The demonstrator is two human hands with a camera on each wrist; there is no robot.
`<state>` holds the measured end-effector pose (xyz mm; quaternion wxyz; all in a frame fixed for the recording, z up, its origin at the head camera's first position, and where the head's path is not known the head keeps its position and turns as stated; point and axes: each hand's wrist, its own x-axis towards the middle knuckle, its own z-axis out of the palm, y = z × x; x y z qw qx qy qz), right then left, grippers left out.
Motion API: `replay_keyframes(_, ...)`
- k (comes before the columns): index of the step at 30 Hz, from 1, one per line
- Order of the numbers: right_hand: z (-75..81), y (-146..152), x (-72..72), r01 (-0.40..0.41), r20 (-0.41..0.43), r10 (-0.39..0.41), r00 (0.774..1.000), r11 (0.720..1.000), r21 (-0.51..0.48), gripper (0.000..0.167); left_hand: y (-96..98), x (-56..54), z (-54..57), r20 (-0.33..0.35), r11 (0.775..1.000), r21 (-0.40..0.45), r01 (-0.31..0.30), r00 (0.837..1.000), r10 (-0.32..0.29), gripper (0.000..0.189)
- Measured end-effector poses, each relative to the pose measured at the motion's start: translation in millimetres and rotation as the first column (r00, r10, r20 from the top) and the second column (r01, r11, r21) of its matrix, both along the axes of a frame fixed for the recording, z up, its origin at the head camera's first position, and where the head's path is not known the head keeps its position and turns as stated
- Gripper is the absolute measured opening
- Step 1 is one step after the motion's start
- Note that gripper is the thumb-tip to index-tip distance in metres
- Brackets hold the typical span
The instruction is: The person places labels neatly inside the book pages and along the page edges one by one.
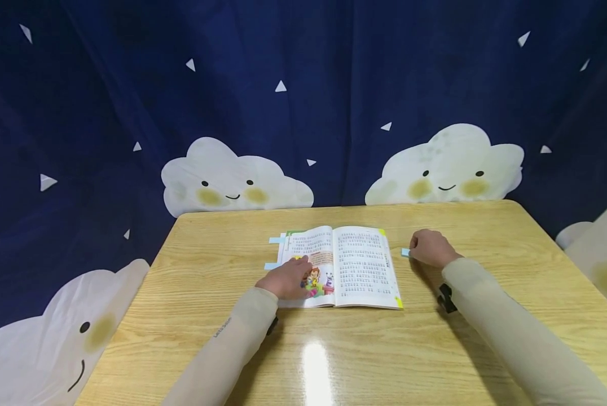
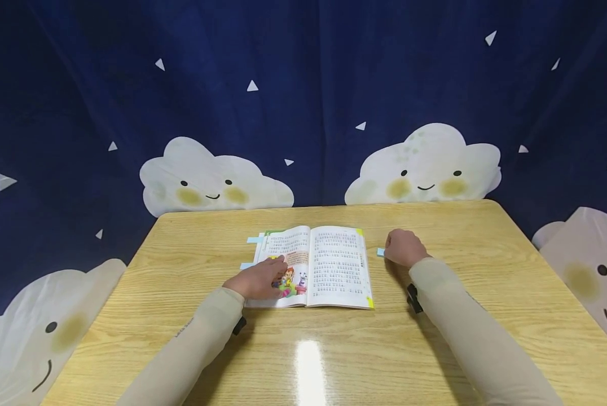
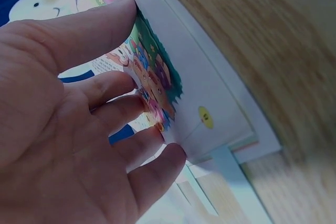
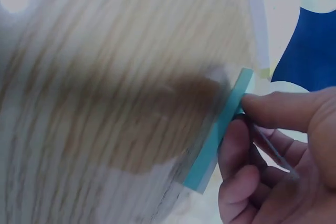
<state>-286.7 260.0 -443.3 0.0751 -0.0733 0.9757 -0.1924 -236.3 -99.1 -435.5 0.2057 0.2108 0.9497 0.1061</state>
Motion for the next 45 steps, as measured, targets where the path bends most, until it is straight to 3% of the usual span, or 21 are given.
replay_keyframes(4,6.4,1,-1.3,0.019,0.039,-0.017,0.999,0.999,-0.049,0.009,0.0,-0.7,0.8,-0.001,1.0,0.011,0.0,1.0,0.0,0.034)
replay_keyframes(9,13.4,5,-3.6,0.064,0.122,-0.05,0.991,0.992,-0.11,0.015,-0.8,-1.5,2.0,0.0,1.0,0.011,-0.002,1.0,0.002,0.046)
replay_keyframes(13,14.5,9,-7.6,0.082,0.157,-0.062,0.986,0.989,-0.122,0.022,-1.4,-2.0,3.8,-0.001,1.0,0.015,-0.004,1.0,0.004,0.044)
replay_keyframes(25,20.5,7,-8.5,0.118,0.186,-0.1,0.977,0.989,-0.088,0.02,-1.4,-2.7,2.9,-0.008,1.0,0.004,-0.004,1.0,0.004,0.035)
replay_keyframes(33,14.4,13,-11.2,0.106,0.223,-0.079,0.972,0.988,-0.111,0.03,0.1,-0.8,1.1,-0.009,1.0,0.001,-0.001,1.0,0.001,0.027)
replay_keyframes(45,11.2,16,-12.0,0.134,0.258,-0.104,0.96,0.986,-0.099,0.027,0.9,-0.4,-1.7,-0.03,1.0,-0.01,0.025,0.999,-0.025,0.029)
